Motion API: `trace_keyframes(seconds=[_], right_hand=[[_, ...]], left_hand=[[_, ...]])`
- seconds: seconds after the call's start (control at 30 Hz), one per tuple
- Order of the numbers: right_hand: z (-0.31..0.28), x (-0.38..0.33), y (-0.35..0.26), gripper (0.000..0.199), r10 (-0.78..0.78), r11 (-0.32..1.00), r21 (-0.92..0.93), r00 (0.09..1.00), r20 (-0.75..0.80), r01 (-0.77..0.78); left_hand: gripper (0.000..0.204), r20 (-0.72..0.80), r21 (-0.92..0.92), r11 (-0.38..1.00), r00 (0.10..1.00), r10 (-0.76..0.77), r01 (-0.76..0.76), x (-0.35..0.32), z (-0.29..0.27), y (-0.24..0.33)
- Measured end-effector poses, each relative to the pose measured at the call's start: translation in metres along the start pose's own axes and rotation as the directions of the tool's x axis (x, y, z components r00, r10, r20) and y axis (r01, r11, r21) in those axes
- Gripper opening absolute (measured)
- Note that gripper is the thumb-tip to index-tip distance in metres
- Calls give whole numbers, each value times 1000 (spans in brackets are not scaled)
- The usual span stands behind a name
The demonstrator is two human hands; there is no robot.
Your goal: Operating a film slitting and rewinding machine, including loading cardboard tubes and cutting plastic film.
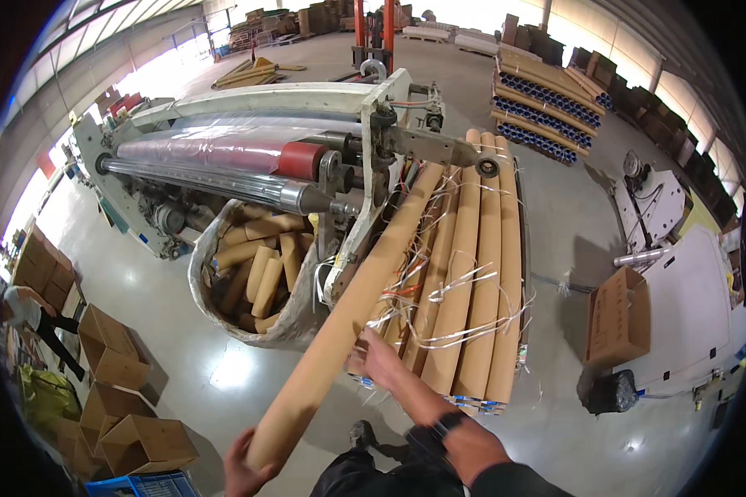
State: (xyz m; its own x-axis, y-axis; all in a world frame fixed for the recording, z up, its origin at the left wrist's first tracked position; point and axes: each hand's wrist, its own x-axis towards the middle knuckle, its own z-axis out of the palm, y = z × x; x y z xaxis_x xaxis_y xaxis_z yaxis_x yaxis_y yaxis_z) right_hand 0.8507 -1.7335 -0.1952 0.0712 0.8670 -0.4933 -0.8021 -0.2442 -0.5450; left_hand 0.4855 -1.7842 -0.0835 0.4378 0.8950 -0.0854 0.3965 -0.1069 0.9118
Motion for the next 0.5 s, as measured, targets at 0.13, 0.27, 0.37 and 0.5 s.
trace_keyframes(seconds=[0.13, 0.27, 0.37, 0.5], right_hand=[[41, 75, -20, 47, -195, 867, 453, 978, -74, 207], [77, 81, -26, 51, -278, 777, 560, 955, -107, 288], [93, 61, -10, 55, -363, 790, 468, 917, -166, 397], [14, -13, -61, 67, -584, 714, 218, 738, -338, 665]], left_hand=[[63, -209, 405, 895, 972, -107, 186, -93, -98, 49], [60, -790, 28, 999, 612, 2, 33, -111, -166, -21], [62, -944, -50, 942, 324, 64, -332, -78, -196, -92], [43, -731, -674, 487, 600, -325, -556, 76, -129, -126]])
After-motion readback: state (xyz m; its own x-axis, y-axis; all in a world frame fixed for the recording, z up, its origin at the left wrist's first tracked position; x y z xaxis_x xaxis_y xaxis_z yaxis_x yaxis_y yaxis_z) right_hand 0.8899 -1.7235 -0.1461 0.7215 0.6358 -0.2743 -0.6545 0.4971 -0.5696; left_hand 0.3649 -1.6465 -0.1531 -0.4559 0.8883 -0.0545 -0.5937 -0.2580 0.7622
